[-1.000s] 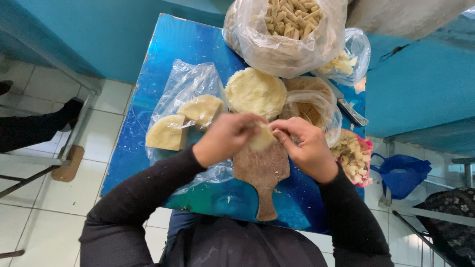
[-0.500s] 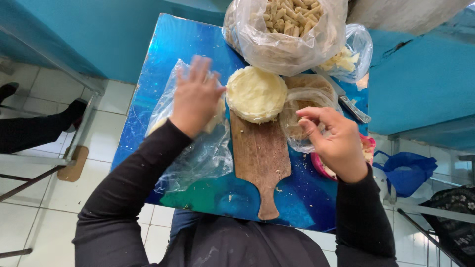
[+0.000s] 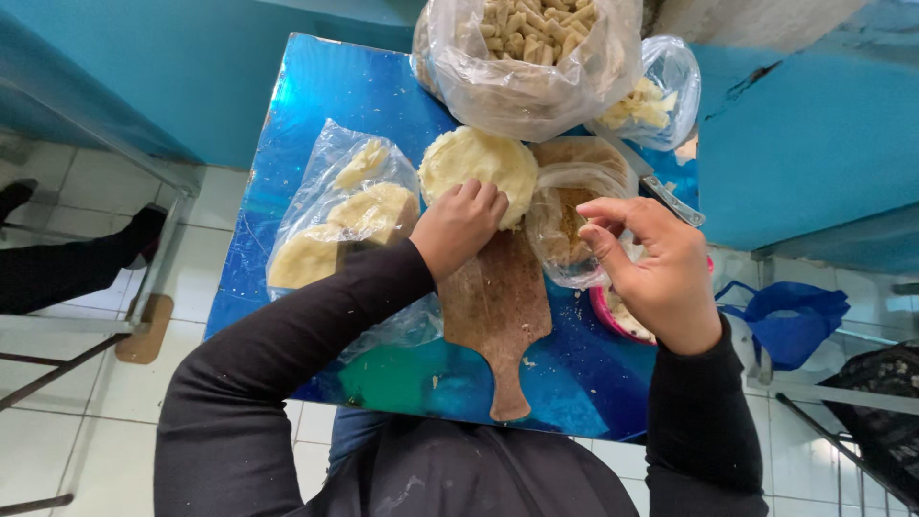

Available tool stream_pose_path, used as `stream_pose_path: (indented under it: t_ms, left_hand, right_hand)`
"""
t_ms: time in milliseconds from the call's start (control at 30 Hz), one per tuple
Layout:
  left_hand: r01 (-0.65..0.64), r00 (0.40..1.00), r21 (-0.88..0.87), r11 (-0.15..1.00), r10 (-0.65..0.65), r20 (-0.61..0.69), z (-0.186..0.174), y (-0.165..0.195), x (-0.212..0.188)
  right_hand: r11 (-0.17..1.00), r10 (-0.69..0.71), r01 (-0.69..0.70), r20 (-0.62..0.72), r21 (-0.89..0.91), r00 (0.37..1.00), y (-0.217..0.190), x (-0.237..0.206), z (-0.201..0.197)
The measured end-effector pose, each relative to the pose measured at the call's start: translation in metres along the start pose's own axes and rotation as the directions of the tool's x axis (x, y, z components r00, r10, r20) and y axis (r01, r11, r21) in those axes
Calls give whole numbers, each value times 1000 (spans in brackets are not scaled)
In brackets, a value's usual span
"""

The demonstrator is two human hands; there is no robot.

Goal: The person stretches and tears pieces of soft dough by hand, presses a dough piece into a round wooden mold to form a flat disc, and sets formed discs on the blue work board. They then use a knife to cut a formed dough disc into wedge portions and press another disc flat with their palm.

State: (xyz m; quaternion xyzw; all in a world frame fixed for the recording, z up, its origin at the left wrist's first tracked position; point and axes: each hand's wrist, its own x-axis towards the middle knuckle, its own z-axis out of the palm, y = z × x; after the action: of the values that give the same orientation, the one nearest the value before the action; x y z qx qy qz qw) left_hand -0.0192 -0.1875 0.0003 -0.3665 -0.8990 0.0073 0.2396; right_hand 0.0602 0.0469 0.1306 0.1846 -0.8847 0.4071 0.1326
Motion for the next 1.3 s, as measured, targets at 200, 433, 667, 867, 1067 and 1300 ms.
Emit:
stream_pose_path:
  t_ms: [200, 433, 667, 867, 1067, 1300]
  left_hand:
    - [8, 999, 121, 993, -3, -41, 21, -1, 1]
    - [282, 942, -510, 812, -335, -12, 19, -52, 17]
    - [174, 968, -618, 767, -249, -38, -41, -79, 12]
    - [186, 973, -809, 558, -216, 74, -81, -63, 9]
    - [455, 845, -781, -428, -69, 531, -74, -46, 6]
    - [561, 778, -649, -514, 61, 625, -68, -27, -10]
  right_hand:
    - [999, -4, 4, 4, 49, 1000, 3, 1, 6]
    - [962, 233, -239, 63, 130, 971, 32, 8, 25]
    - [908, 236, -277, 162, 313, 958, 69, 12, 60]
    - [789, 47, -129, 151, 600, 987, 84, 19, 66]
    - [132, 67, -603, 600, 787, 797, 84, 7, 45]
    - [290, 235, -691, 651, 662, 722, 69, 2, 40]
